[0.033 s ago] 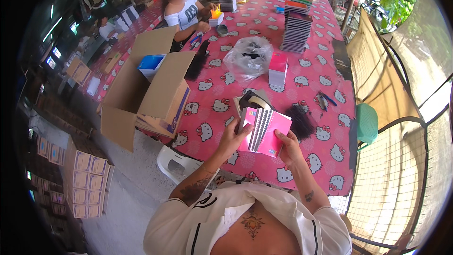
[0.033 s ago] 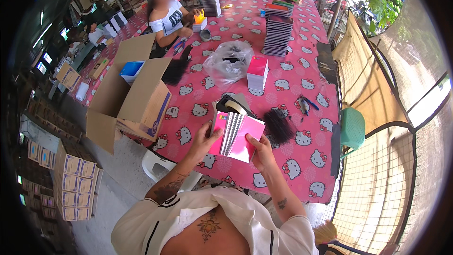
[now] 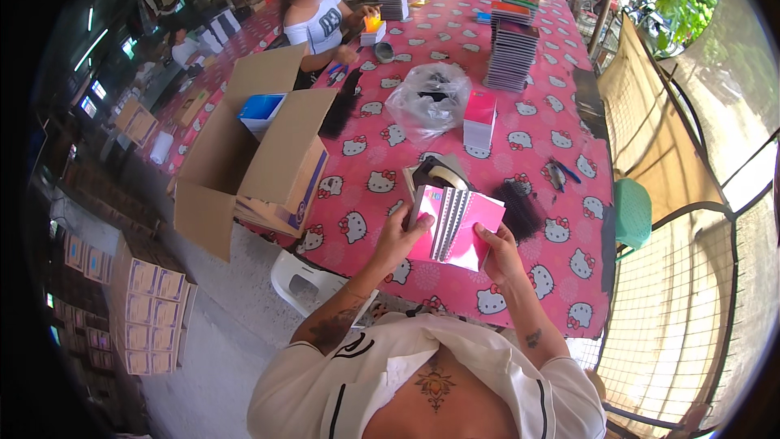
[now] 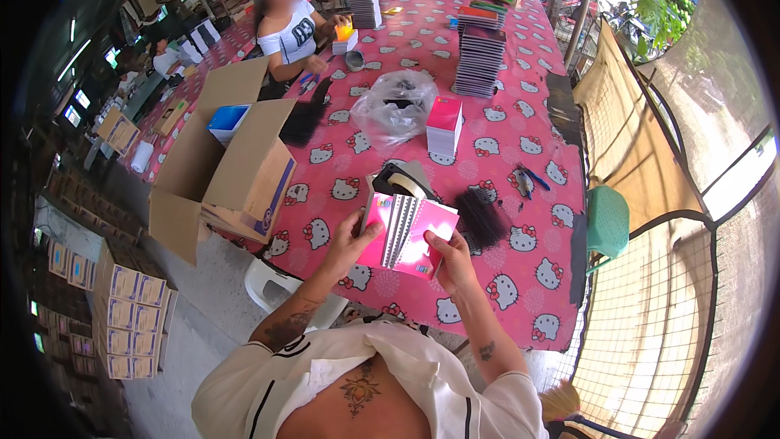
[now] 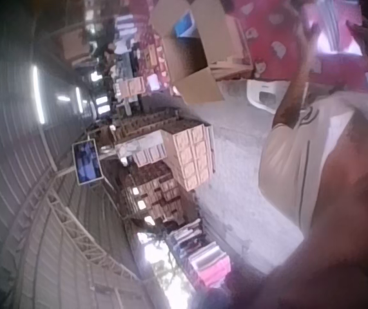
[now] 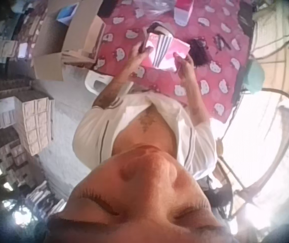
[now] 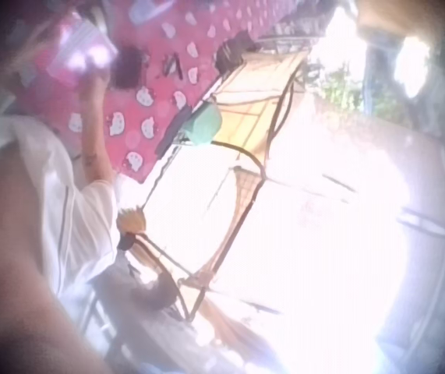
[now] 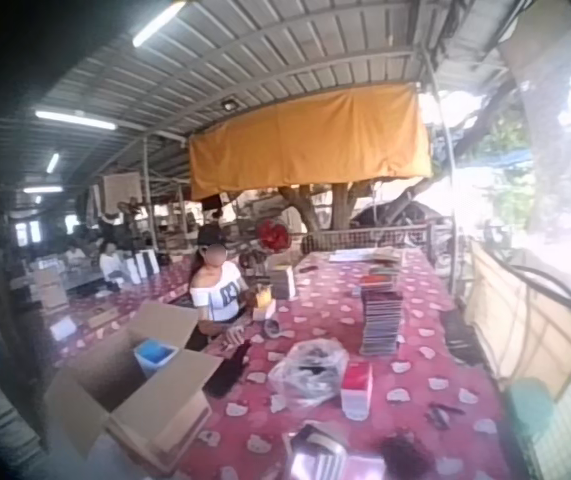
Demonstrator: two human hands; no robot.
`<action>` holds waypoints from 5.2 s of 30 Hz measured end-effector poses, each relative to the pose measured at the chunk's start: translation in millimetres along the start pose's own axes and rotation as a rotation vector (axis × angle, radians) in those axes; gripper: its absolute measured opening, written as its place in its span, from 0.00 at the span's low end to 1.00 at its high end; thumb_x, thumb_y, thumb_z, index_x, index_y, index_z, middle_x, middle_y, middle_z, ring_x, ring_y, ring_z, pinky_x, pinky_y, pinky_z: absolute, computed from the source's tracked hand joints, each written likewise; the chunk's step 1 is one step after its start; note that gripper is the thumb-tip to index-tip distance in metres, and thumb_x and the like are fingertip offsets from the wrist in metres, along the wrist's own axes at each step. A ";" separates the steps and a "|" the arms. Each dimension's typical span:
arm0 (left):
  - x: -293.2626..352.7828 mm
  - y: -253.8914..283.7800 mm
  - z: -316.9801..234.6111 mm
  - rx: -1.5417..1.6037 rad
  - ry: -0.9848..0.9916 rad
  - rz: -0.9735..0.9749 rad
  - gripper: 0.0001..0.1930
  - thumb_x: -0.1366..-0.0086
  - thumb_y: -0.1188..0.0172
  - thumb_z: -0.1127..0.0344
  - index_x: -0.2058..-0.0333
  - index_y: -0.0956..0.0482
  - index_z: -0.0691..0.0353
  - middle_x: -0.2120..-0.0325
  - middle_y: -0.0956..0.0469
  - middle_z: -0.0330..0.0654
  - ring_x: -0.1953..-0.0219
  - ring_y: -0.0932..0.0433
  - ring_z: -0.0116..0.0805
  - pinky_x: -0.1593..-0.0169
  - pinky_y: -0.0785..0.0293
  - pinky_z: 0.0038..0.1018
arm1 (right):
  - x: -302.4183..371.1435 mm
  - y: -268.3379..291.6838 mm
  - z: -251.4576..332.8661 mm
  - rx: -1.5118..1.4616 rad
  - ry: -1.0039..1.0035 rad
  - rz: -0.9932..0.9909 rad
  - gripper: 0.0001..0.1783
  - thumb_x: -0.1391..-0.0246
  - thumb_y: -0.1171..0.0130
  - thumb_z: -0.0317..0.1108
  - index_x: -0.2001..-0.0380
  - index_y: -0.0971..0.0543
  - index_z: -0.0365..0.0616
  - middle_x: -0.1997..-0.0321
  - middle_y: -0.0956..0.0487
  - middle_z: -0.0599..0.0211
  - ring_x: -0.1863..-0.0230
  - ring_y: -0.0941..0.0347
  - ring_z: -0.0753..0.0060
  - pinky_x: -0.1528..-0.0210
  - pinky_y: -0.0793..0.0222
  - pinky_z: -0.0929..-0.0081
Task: The person organizes stacks of small notebooks on a table by flipping through pages and aligning them, then places the notebooks into a cardboard box.
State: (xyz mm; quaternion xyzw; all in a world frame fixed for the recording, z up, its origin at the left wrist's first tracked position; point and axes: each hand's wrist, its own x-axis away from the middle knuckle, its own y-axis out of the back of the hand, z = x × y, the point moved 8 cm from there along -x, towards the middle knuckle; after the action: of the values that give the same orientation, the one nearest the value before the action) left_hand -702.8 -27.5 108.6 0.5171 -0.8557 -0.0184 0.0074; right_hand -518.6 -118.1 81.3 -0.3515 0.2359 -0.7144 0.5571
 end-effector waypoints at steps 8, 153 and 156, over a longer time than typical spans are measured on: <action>4.2 -5.1 -21.7 0.169 0.008 0.056 0.18 0.35 0.33 0.62 0.52 0.25 0.66 0.60 0.22 0.38 0.58 0.24 0.23 0.52 0.25 0.24 | -0.1 -7.4 -5.0 -0.036 -0.055 0.114 0.17 0.39 0.39 0.31 0.49 0.25 0.39 0.51 0.19 0.61 0.50 0.21 0.67 0.43 0.26 0.62; 150.6 352.9 -185.6 -0.673 -0.420 -0.743 0.10 0.34 0.42 0.74 0.55 0.21 0.68 0.61 0.19 0.49 0.59 0.19 0.42 0.54 0.25 0.32 | -229.3 -374.5 100.8 1.112 0.861 0.480 0.18 0.38 0.44 0.31 0.46 0.24 0.38 0.49 0.21 0.62 0.46 0.27 0.70 0.44 0.32 0.70; 149.5 380.7 -173.3 -0.711 -0.445 -0.791 0.10 0.34 0.42 0.74 0.55 0.21 0.67 0.60 0.19 0.50 0.58 0.19 0.44 0.54 0.25 0.32 | -171.1 -490.6 -1.4 1.310 0.618 1.029 0.18 0.38 0.43 0.33 0.47 0.23 0.40 0.48 0.21 0.62 0.46 0.27 0.68 0.43 0.32 0.69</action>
State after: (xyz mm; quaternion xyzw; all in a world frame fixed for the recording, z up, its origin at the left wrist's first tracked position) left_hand -1103.7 12.9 295.7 0.7471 -0.5195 -0.4147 -0.0070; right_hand -806.2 177.9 397.0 0.3960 0.0485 -0.4301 0.8099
